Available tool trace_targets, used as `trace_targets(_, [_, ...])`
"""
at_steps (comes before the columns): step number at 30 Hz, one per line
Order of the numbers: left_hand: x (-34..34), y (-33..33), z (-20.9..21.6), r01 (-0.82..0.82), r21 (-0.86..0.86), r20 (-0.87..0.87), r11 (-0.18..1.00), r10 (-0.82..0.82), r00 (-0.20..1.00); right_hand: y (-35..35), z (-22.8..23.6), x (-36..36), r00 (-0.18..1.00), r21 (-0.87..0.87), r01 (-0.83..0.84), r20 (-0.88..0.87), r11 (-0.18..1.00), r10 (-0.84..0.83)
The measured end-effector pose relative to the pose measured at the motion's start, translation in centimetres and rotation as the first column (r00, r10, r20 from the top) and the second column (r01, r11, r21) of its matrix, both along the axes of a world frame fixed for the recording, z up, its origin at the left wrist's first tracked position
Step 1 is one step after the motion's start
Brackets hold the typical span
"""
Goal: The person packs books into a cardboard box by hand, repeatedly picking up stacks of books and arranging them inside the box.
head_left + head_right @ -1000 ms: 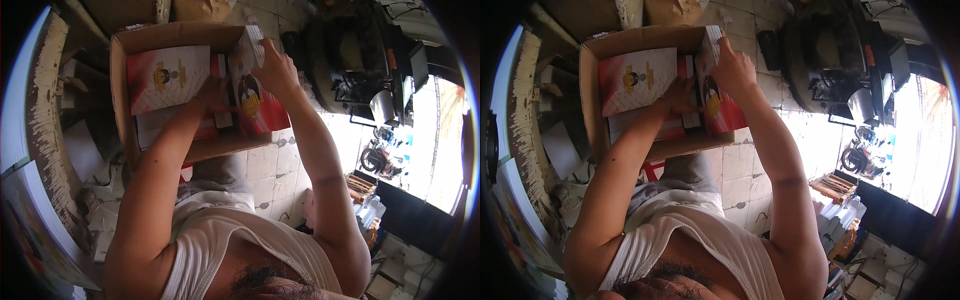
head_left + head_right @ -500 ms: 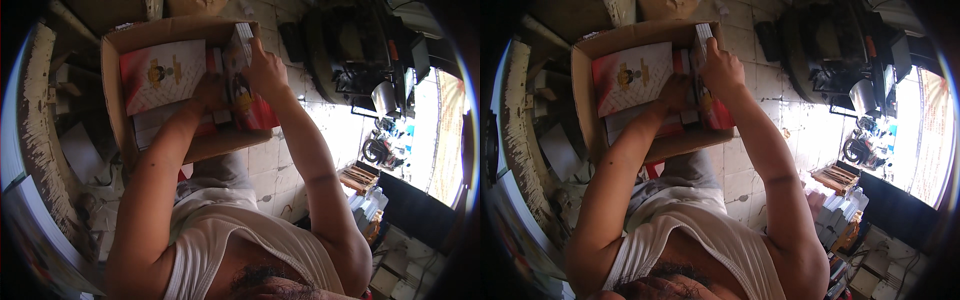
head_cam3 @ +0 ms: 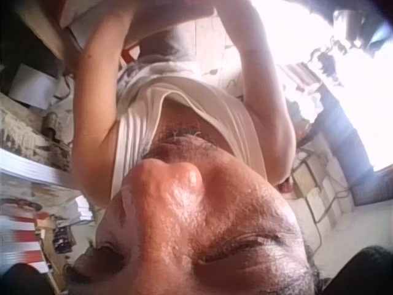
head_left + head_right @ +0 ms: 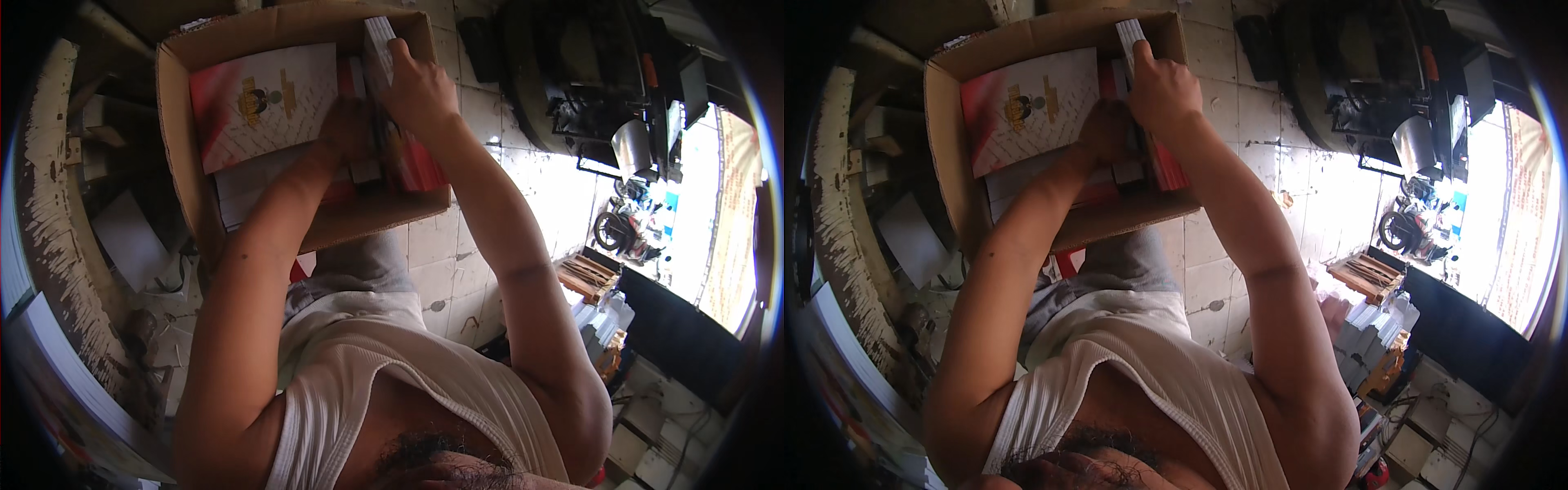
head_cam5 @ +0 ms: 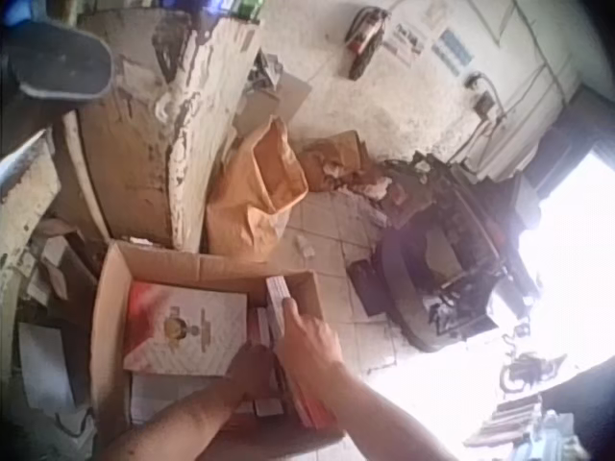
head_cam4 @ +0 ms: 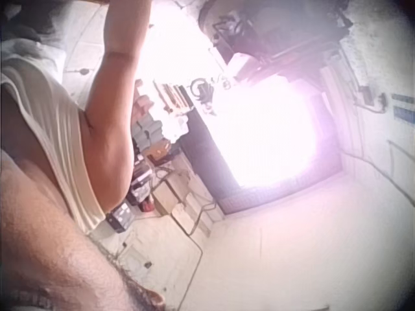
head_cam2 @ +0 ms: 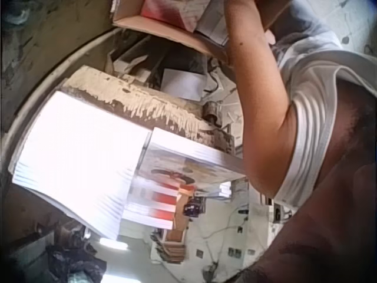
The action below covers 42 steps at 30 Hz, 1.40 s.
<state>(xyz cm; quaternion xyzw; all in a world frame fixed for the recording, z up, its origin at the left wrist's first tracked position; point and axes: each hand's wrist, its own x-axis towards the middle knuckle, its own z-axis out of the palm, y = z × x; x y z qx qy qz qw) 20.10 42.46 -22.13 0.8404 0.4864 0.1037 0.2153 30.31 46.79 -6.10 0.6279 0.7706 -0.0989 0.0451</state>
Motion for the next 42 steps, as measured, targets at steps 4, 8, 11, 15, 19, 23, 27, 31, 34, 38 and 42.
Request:
trace_targets(4, [0.2, 0.2, 0.9, 0.028, -0.03, -0.025, 0.999, -0.029, 0.999, -0.1, 0.2, 0.2, 1.0, -0.012, 0.004, 0.002, 1.0, -0.004])
trace_targets(8, [0.2, 0.2, 1.8, 0.053, -0.06, -0.08, 0.997, -0.058, 0.995, -0.3, 0.3, -0.1, 0.999, 0.0, -0.039, 0.027, 0.999, 0.039])
trace_targets(11, [0.4, 0.4, 1.7, 0.053, -0.053, -0.081, 0.997, -0.057, 0.995, 0.1, -0.4, 0.4, 1.0, 0.012, 0.011, -0.011, 1.0, -0.011])
trace_targets(15, [0.6, 0.3, 0.3, 0.046, -0.04, -0.052, 0.998, -0.048, 0.997, 0.1, 0.0, 0.3, 1.0, 0.005, 0.016, -0.009, 1.0, -0.016])
trace_targets(19, [0.8, 0.2, -0.4, 0.007, -0.031, -0.024, 1.0, -0.007, 1.0, -0.2, -0.1, 0.3, 1.0, 0.051, -0.017, -0.015, 0.999, 0.018])
trace_targets(23, [1.2, -0.1, -1.1, 0.011, -0.007, -0.014, 1.0, -0.011, 1.0, 0.0, -0.5, 0.6, 1.0, 0.024, -0.013, -0.009, 1.0, 0.014])
trace_targets(27, [1.6, -0.4, -1.2, -0.013, 0.01, -0.036, 1.0, 0.013, 0.999, 0.3, -1.1, 1.0, 0.999, 0.032, -0.005, -0.042, 0.999, 0.006])
trace_targets(31, [1.7, -0.6, -1.0, -0.014, -0.024, -0.088, 1.0, 0.012, 0.996, 0.2, -1.2, 0.9, 0.998, 0.042, -0.051, -0.023, 0.998, 0.052])
trace_targets(34, [1.9, -0.8, -0.4, -0.02, -0.041, -0.094, 0.999, 0.016, 0.995, 0.3, -2.2, 1.3, 0.999, 0.027, -0.017, -0.027, 0.999, 0.018])
trace_targets(38, [2.3, -1.1, -1.0, -0.058, -0.078, -0.075, 0.995, 0.052, 0.996, 0.2, -2.9, 1.3, 0.999, 0.038, -0.031, -0.039, 0.999, 0.032])
trace_targets(42, [2.8, -1.2, -1.5, -0.073, -0.026, -0.053, 0.997, 0.071, 0.996, 0.4, -2.7, 1.4, 0.999, 0.009, -0.032, -0.021, 0.999, 0.032])
